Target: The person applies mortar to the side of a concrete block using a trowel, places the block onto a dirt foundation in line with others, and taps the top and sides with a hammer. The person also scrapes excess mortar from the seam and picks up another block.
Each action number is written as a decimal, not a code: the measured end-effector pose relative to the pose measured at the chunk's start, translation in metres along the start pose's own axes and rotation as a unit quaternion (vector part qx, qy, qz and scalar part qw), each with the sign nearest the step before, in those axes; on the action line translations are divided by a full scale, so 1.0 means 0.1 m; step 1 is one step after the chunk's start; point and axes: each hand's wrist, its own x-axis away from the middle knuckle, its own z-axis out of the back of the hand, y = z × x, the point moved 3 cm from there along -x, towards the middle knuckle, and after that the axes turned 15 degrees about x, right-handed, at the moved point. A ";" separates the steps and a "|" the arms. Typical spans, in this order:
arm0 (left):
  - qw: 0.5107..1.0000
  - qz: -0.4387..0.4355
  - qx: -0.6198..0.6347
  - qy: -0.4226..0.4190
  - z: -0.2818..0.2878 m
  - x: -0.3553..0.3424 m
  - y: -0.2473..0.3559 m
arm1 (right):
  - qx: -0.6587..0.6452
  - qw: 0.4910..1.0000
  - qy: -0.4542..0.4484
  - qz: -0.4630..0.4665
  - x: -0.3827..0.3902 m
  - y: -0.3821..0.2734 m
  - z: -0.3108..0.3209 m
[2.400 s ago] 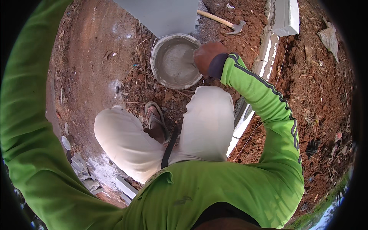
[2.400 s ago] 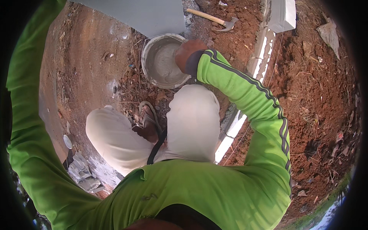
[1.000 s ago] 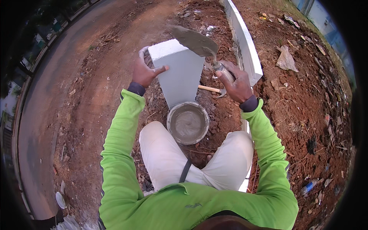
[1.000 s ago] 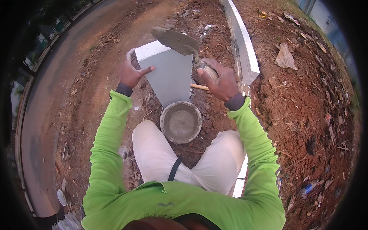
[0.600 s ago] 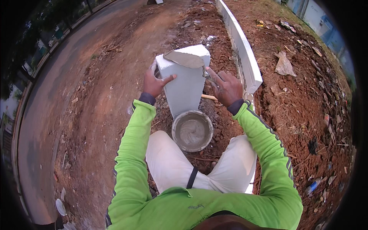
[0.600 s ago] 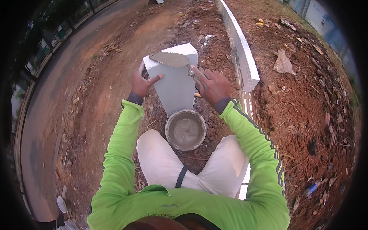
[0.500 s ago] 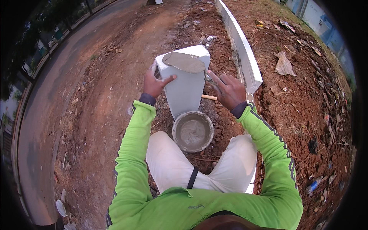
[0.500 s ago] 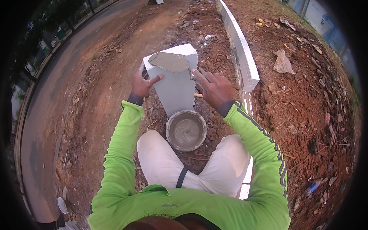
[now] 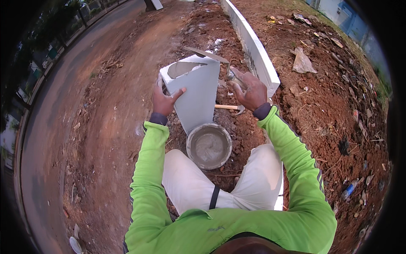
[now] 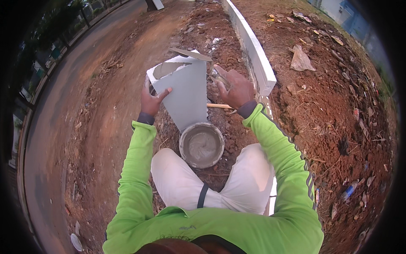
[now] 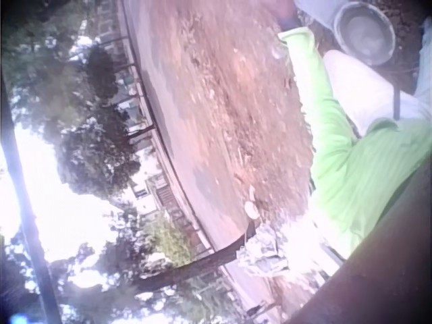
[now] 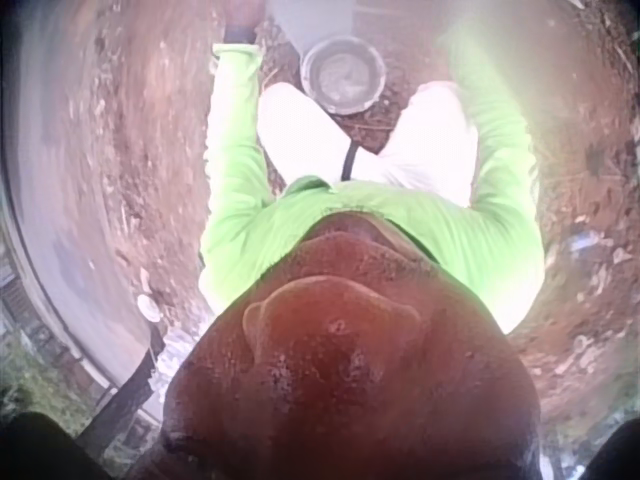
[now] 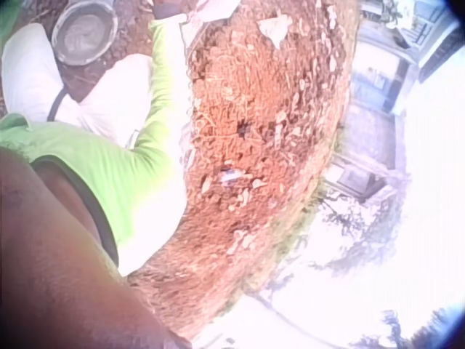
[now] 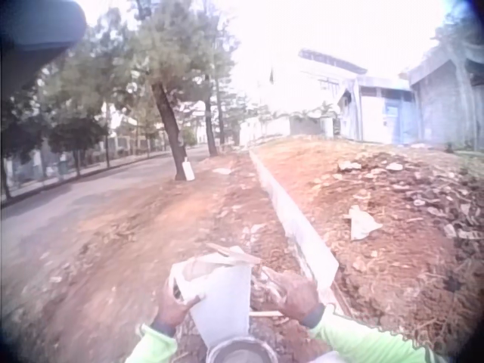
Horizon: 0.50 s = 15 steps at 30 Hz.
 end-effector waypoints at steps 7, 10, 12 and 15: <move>0.999 0.013 0.038 -0.006 -0.04 -0.02 0.08 | 0.112 0.991 -0.020 0.068 0.21 -0.04 -0.35; 0.999 0.014 0.033 0.002 -0.01 0.01 0.02 | 0.124 0.988 -0.059 0.066 0.35 -0.07 -0.16; 0.998 0.031 0.052 0.005 -0.06 0.03 0.05 | 0.126 0.987 -0.088 0.053 0.46 -0.05 0.10; 0.999 -0.011 -0.045 0.018 0.09 0.03 -0.03 | 0.084 0.990 -0.108 0.024 0.59 -0.08 0.43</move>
